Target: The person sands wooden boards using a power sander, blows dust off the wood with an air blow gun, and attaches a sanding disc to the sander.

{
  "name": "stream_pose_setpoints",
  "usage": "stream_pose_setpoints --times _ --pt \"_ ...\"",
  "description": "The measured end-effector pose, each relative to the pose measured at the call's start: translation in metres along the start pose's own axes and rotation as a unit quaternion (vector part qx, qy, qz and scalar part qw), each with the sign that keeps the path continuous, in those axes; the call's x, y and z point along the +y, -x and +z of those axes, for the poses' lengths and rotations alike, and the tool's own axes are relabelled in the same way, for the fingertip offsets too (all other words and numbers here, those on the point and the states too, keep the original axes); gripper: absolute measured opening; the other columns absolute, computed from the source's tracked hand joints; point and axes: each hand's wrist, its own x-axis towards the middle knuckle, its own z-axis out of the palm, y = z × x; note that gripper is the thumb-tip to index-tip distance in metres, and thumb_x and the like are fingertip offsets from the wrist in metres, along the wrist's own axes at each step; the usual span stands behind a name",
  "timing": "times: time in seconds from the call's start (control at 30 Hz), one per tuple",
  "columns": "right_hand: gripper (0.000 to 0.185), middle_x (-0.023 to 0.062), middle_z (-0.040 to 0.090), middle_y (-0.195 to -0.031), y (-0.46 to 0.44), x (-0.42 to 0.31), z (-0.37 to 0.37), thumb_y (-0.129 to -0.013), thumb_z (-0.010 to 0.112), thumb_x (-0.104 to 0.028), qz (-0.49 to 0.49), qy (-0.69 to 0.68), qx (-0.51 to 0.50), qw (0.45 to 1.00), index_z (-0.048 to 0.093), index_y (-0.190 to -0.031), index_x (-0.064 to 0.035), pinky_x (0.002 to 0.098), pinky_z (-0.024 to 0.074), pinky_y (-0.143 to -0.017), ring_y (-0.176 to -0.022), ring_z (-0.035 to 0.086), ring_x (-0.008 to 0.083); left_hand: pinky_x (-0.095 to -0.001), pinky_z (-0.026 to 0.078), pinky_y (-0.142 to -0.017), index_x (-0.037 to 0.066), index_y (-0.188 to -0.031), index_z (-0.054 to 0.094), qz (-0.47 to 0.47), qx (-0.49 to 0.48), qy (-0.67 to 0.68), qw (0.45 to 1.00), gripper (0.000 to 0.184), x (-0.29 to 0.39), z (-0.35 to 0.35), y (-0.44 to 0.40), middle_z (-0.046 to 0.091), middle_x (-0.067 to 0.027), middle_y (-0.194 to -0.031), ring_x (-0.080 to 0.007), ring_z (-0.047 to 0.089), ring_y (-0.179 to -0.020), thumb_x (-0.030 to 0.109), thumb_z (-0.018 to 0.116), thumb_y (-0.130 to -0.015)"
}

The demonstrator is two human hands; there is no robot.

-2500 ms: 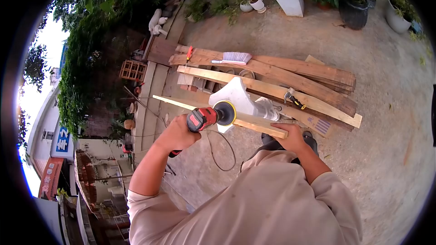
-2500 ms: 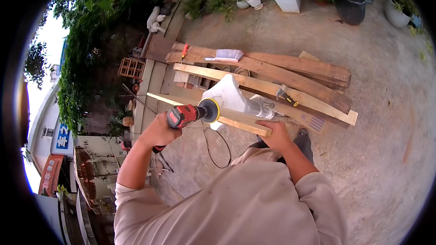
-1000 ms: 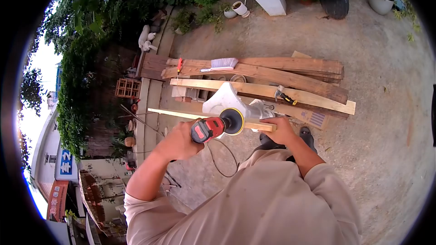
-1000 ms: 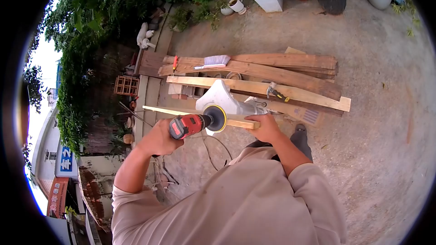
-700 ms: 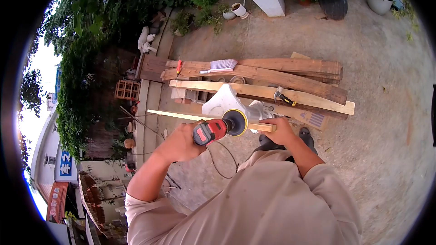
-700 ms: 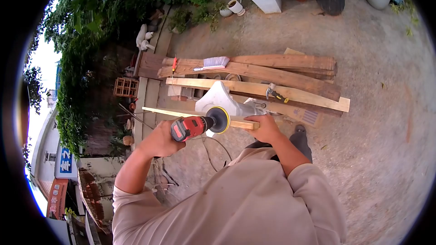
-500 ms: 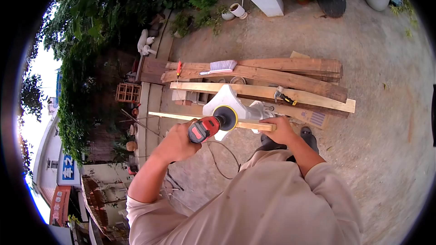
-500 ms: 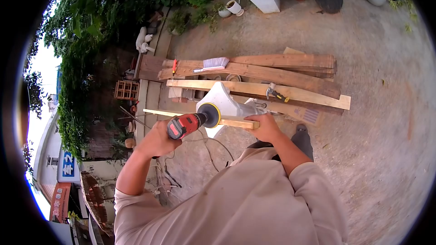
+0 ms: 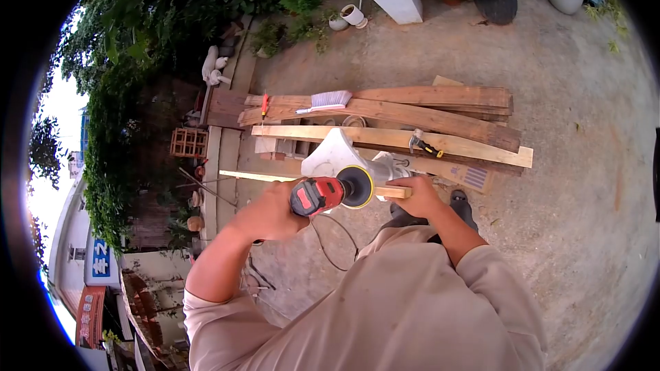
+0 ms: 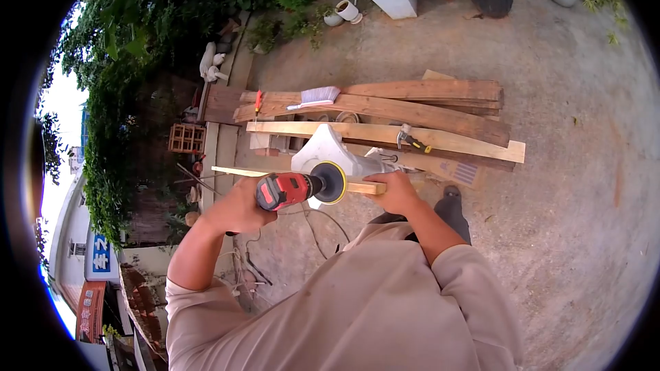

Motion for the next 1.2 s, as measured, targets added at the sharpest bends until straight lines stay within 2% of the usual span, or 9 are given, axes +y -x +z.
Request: stream_pose_setpoints --times 0.2,0.3,0.5,0.6,0.7,0.8,0.9,1.07,1.2 --pt "0.035 0.0165 0.08 -0.1 0.002 -0.004 0.0 -0.081 0.09 -0.024 0.008 0.005 -0.001 1.0 0.083 -0.113 -0.0119 0.0427 0.0607 -0.084 -0.092 0.077 0.037 -0.0369 0.055 -0.079 0.002 -0.114 0.07 -0.054 -0.053 0.016 0.997 0.038 -0.012 -0.014 -0.008 0.072 -0.0145 -0.088 -0.0232 0.059 -0.077 0.005 0.073 -0.076" --pt "0.036 0.0165 0.08 -0.1 0.004 0.0 0.002 -0.081 0.09 -0.024 0.008 0.012 -0.006 1.0 0.083 -0.114 -0.0121 0.0431 0.0606 -0.084 -0.092 0.077 0.0372 -0.0442 0.056 -0.086 0.001 -0.11 0.068 -0.082 -0.079 0.015 0.993 0.037 -0.016 -0.009 -0.012 0.073 -0.0232 -0.094 -0.0397 0.07 -0.088 0.009 0.075 -0.074" --pt "0.037 0.0175 0.08 -0.099 0.005 0.0 0.003 -0.08 0.091 -0.024 0.0 0.004 -0.002 1.0 0.083 -0.114 -0.0113 0.0423 0.0605 -0.083 -0.09 0.077 0.0371 -0.0482 0.056 -0.089 0.001 -0.11 0.069 -0.098 -0.056 -0.038 0.993 0.037 -0.006 -0.007 -0.007 0.074 -0.0277 -0.103 -0.0466 0.071 -0.099 0.011 0.075 -0.076" --pt "0.036 0.0181 0.08 -0.098 0.003 -0.001 0.002 -0.081 0.09 -0.024 0.012 -0.008 -0.004 1.0 0.083 -0.114 -0.0105 0.0415 0.0604 -0.081 -0.089 0.077 0.037 -0.0407 0.055 -0.077 0.001 -0.11 0.07 -0.06 -0.027 -0.02 0.998 0.035 0.011 -0.003 0.0 0.071 -0.0166 -0.085 -0.0261 0.064 -0.076 0.007 0.074 -0.076" --pt "0.036 0.0181 0.08 -0.097 0.003 -0.003 0.001 -0.081 0.09 -0.023 0.018 -0.008 0.0 1.0 0.083 -0.113 -0.01 0.041 0.0603 -0.08 -0.087 0.077 0.0367 -0.0408 0.056 -0.08 0.002 -0.115 0.071 -0.091 -0.041 -0.052 0.994 0.04 0.002 -0.017 -0.003 0.072 -0.0179 -0.086 -0.0294 0.065 -0.078 0.007 0.075 -0.075" --pt "0.035 0.0169 0.08 -0.098 0.002 -0.003 0.001 -0.082 0.091 -0.022 0.021 0.0 -0.007 1.0 0.083 -0.113 -0.0094 0.0397 0.0606 -0.081 -0.087 0.078 0.0332 -0.0493 0.056 -0.089 0.001 -0.115 0.069 -0.074 -0.041 -0.034 0.996 0.04 -0.003 -0.013 -0.004 0.074 -0.0277 -0.098 -0.0488 0.07 -0.098 0.012 0.075 -0.076" --pt "0.034 0.015 0.082 -0.101 0.002 -0.007 -0.001 -0.084 0.091 -0.02 0.026 0.009 -0.018 0.999 0.083 -0.114 -0.0082 0.0374 0.0609 -0.083 -0.089 0.08 0.0265 -0.0417 0.056 -0.086 0.006 -0.127 0.069 -0.046 -0.042 -0.009 0.998 0.052 0.013 0.0 0.0 0.072 -0.0194 -0.091 -0.0339 0.068 -0.084 0.008 0.075 -0.075" --pt "0.035 0.017 0.08 -0.096 0.004 0.0 0.004 -0.081 0.091 -0.024 0.014 -0.001 0.002 1.0 0.083 -0.112 -0.0115 0.0413 0.0607 -0.08 -0.086 0.076 0.0366 -0.0431 0.056 -0.091 0.006 -0.131 0.068 -0.046 -0.04 -0.027 0.998 0.058 0.014 -0.005 -0.004 0.075 -0.0218 -0.103 -0.0379 0.07 -0.095 0.007 0.075 -0.074" --pt "0.034 0.0167 0.08 -0.096 0.003 -0.007 0.0 -0.081 0.09 -0.024 0.011 -0.001 -0.003 1.0 0.084 -0.113 -0.0122 0.0419 0.0607 -0.081 -0.087 0.076 0.0369 -0.0438 0.056 -0.089 0.004 -0.13 0.068 -0.005 -0.045 -0.003 0.999 0.057 0.033 0.001 -0.001 0.076 -0.0209 -0.101 -0.0384 0.071 -0.093 0.005 0.075 -0.073"
